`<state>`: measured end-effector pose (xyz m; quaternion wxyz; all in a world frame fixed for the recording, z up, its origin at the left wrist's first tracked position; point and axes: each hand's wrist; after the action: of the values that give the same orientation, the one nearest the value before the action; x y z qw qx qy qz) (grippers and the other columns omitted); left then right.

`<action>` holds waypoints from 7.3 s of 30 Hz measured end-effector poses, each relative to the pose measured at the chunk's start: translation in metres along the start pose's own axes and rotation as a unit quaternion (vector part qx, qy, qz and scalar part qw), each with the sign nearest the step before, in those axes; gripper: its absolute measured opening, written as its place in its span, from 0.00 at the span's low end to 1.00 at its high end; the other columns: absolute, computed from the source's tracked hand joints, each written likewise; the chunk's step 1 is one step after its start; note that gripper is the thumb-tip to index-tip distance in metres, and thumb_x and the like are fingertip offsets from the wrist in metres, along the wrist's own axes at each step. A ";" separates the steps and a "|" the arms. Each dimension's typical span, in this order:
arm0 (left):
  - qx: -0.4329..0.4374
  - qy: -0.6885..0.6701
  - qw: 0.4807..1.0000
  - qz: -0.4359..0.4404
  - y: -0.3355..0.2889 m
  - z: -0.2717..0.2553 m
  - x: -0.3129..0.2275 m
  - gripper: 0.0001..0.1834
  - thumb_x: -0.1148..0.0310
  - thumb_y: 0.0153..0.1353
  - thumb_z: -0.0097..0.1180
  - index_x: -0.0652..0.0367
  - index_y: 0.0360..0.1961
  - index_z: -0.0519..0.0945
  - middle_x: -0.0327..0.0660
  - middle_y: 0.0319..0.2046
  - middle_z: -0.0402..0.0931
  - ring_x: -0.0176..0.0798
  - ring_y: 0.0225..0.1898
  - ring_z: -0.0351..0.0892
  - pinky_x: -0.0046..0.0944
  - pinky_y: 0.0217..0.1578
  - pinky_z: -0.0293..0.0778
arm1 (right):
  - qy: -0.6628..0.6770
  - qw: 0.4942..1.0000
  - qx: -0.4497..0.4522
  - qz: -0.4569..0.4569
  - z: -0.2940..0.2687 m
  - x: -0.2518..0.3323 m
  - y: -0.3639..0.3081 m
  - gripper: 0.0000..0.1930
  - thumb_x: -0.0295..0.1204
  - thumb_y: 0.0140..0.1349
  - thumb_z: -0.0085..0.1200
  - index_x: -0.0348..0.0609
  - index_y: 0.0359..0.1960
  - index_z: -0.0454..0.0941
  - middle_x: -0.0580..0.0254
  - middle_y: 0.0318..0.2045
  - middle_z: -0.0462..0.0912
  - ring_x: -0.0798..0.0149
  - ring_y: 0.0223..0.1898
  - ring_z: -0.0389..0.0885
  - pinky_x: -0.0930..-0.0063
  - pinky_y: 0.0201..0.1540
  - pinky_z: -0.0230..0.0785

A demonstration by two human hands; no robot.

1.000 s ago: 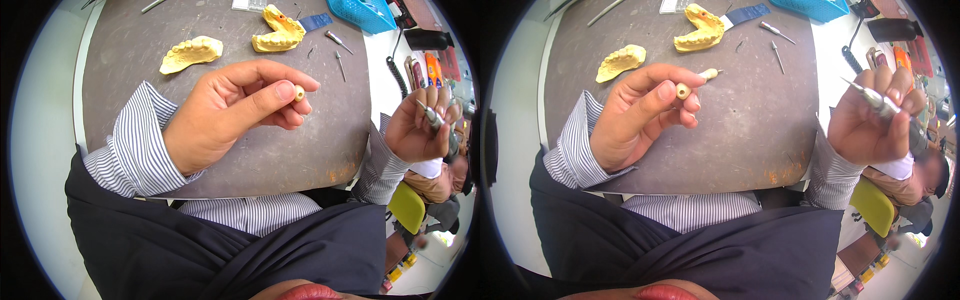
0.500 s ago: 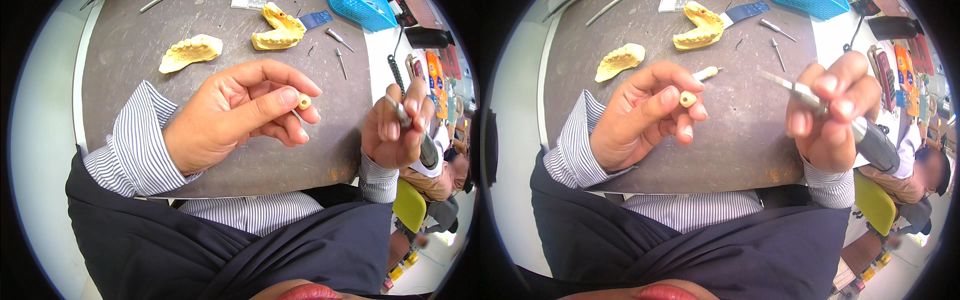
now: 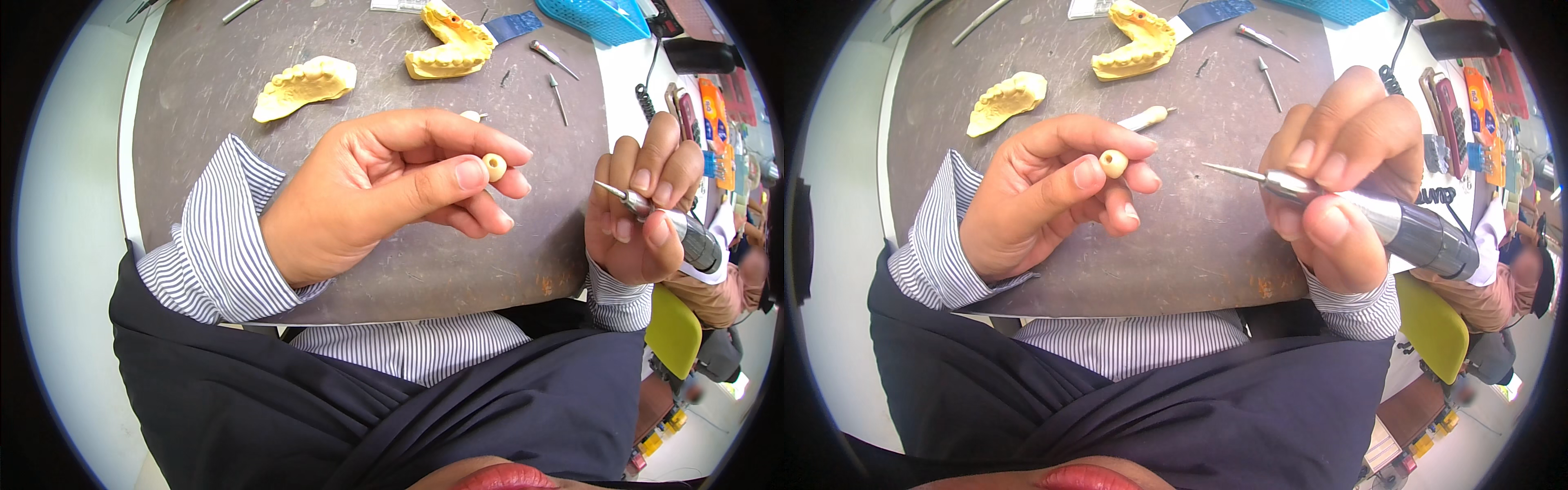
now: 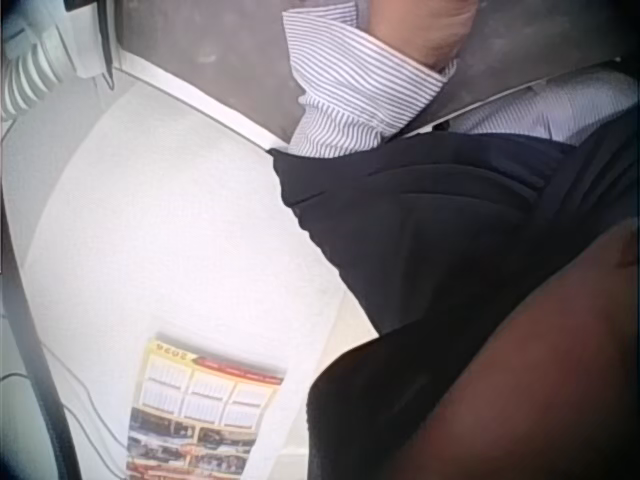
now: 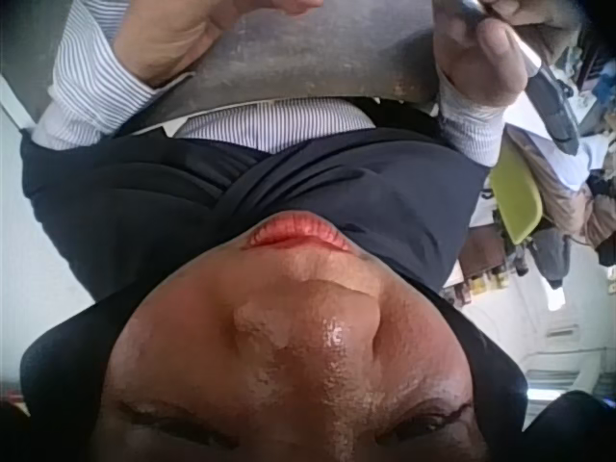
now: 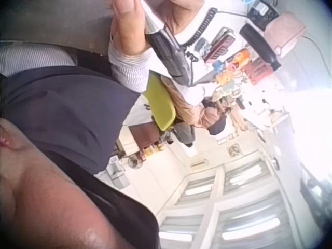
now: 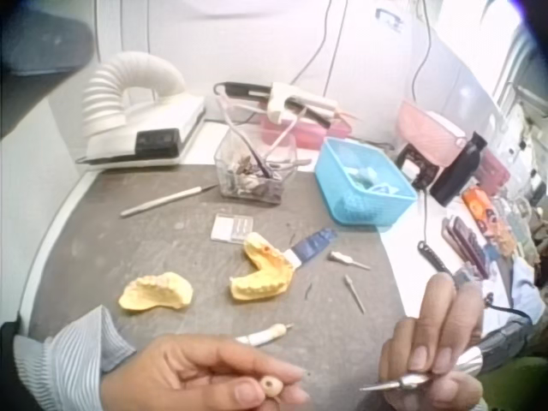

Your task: The person uses a rotary handpiece to carve and shape a small, tooth-shaped object held in their left hand. They rotate the object to work on different sides and occasionally pause to inspect the progress. Dental molds and other tools are visible on the work surface.

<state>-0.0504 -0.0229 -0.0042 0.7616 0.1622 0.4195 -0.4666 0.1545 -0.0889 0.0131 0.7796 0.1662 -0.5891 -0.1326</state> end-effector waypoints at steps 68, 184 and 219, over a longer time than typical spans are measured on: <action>-0.076 0.085 0.993 -0.029 0.002 -0.002 0.006 0.10 0.75 0.56 0.50 0.65 0.39 0.71 0.49 0.35 0.75 0.37 0.36 0.78 0.32 0.37 0.75 | -0.245 0.968 0.051 -0.036 0.019 -0.017 -0.015 0.13 0.11 0.41 0.53 0.43 0.23 0.65 0.62 0.24 0.64 0.72 0.20 0.66 0.49 0.44 0.70; -0.088 0.106 0.990 -0.034 0.001 -0.004 0.006 0.11 0.72 0.59 0.46 0.65 0.41 0.71 0.46 0.33 0.76 0.33 0.32 0.78 0.29 0.35 0.74 | -0.278 0.930 0.238 -0.032 0.003 -0.011 0.013 0.12 0.13 0.44 0.50 0.38 0.31 0.66 0.60 0.28 0.65 0.72 0.27 0.70 0.52 0.51 0.65; -0.093 0.115 0.989 -0.027 -0.004 -0.009 0.008 0.10 0.72 0.59 0.47 0.65 0.39 0.74 0.44 0.30 0.76 0.29 0.27 0.76 0.27 0.32 0.74 | -0.284 0.937 0.201 -0.022 0.018 -0.017 0.007 0.14 0.10 0.40 0.52 0.37 0.29 0.67 0.58 0.26 0.67 0.70 0.26 0.72 0.62 0.45 0.72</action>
<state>-0.0571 -0.0236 -0.0152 0.7070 0.1318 0.5499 -0.4248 0.1325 -0.0775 0.0062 0.5272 0.2878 -0.7964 -0.0700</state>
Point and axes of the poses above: each hand's wrist, its own y-axis towards the middle knuckle, its own z-axis out of the palm, x = y × z
